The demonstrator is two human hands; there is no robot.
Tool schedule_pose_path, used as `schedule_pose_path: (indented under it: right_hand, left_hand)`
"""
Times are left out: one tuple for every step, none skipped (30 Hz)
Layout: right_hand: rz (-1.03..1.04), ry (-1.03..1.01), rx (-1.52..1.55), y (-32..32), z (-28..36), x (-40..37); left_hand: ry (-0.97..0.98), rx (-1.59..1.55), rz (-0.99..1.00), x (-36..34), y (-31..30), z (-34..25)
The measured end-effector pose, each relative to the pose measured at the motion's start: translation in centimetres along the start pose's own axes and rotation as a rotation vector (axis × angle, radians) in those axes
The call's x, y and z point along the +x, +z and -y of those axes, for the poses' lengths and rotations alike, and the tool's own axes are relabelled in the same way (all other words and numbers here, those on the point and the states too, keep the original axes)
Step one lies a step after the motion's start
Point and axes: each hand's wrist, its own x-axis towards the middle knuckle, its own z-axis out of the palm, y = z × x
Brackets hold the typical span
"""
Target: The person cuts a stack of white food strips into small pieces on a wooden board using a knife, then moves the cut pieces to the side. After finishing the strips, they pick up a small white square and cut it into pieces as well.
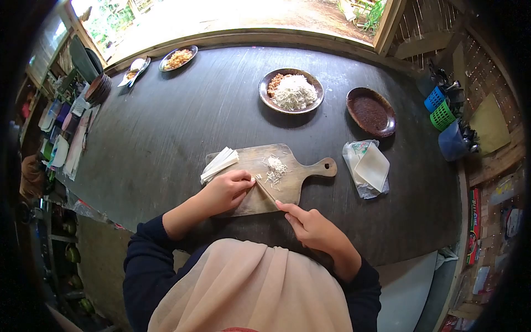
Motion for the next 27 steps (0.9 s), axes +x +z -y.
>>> schedule_pose_path:
  right_hand:
    - [-0.021, -0.035, -0.013, 0.4, -0.2, 0.1]
    - [-0.042, -0.069, -0.027, 0.5, -0.3, 0.2]
    - [-0.040, -0.068, -0.028, 0.6, -0.3, 0.2]
    - [-0.043, -0.062, -0.019, 0.6, -0.2, 0.2]
    - [-0.046, -0.056, -0.010, 0.6, -0.2, 0.2]
    - [-0.043, -0.055, -0.011, 0.5, -0.1, 0.2]
    - [-0.040, -0.042, -0.006, 0.4, 0.1, 0.2]
    - [-0.037, -0.030, -0.002, 0.4, 0.1, 0.2]
    - [-0.036, -0.028, -0.001, 0.4, 0.0, 0.2]
    - [-0.035, -0.030, 0.003, 0.4, 0.0, 0.2]
    - [-0.034, -0.032, 0.006, 0.3, -0.1, 0.2]
    - [-0.032, -0.032, 0.004, 0.2, 0.0, 0.2]
    - [-0.029, -0.011, -0.004, 0.1, 0.2, 0.1]
    - [-0.026, 0.010, -0.011, 0.1, 0.4, 0.0]
    - [-0.023, 0.011, -0.013, 0.1, 0.4, 0.1]
    - [-0.034, 0.011, -0.011, 0.3, 0.4, 0.2]
    - [-0.047, 0.013, -0.010, 0.4, 0.4, 0.3]
    - [-0.050, 0.017, -0.012, 0.6, 0.0, 0.5]
    - [-0.085, -0.068, -0.068, 1.0, -0.6, 0.9]
    - [-0.120, -0.152, -0.124, 1.3, -0.9, 1.0]
    - [-0.123, -0.147, -0.122, 1.0, -0.8, 0.7]
    - [-0.073, -0.073, -0.069, 0.5, -0.3, 0.5]
    - [-0.019, -0.004, -0.017, 0.1, 0.1, 0.3]
    - [-0.012, -0.008, -0.017, -0.3, 0.3, 0.0]
    - [0.024, 0.023, -0.014, -0.8, 0.4, -0.3]
    - [0.057, 0.056, -0.012, -1.1, 0.4, -0.4]
    - [0.060, 0.055, -0.013, -1.1, 0.4, -0.3]
  left_hand:
    - [0.008, -0.002, -0.007, 0.0, 0.0, 0.0]
    - [0.007, -0.002, -0.008, 0.0, 0.0, 0.1]
    - [0.015, -0.001, -0.006, 0.0, 0.0, 0.2]
    - [0.022, 0.000, -0.005, -0.1, 0.0, 0.3]
    - [0.020, -0.002, -0.006, -0.1, 0.1, 0.3]
    - [0.017, -0.003, -0.007, -0.1, 0.1, 0.3]
    - [0.014, -0.003, -0.006, -0.1, 0.1, 0.3]
    - [0.012, -0.005, -0.007, -0.1, 0.1, 0.2]
    - [0.004, -0.004, 0.004, -0.1, 0.0, 0.1]
    - [-0.004, -0.003, 0.014, -0.1, -0.1, 0.1]
    - [-0.005, -0.004, 0.013, -0.1, 0.0, 0.0]
    - [-0.009, 0.010, 0.015, -0.1, 0.1, 0.0]
    - [-0.014, 0.026, 0.016, -0.1, 0.2, 0.0]
    - [-0.017, 0.026, 0.014, -0.2, 0.2, 0.0]
    - [-0.008, 0.037, 0.011, -0.2, 0.2, 0.0]
    - [0.003, 0.047, 0.010, -0.2, 0.3, 0.1]
    - [0.003, 0.043, 0.007, -0.2, 0.3, 0.1]
    - [0.007, 0.046, 0.012, -0.2, 0.2, 0.1]
    - [0.014, 0.047, 0.020, -0.1, 0.1, 0.1]
    - [0.020, 0.042, 0.023, 0.0, 0.1, 0.0]
    - [0.018, 0.040, 0.027, 0.0, 0.0, -0.2]
    - [0.013, 0.042, 0.030, 0.0, -0.1, -0.2]
    - [0.010, 0.044, 0.029, -0.1, 0.0, -0.2]
    - [0.009, 0.065, 0.017, -0.1, 0.2, -0.2]
    - [0.009, 0.085, 0.004, -0.2, 0.3, -0.2]
    - [0.003, 0.088, 0.002, -0.3, 0.3, -0.2]
    - [-0.001, 0.086, 0.006, -0.3, 0.3, -0.3]
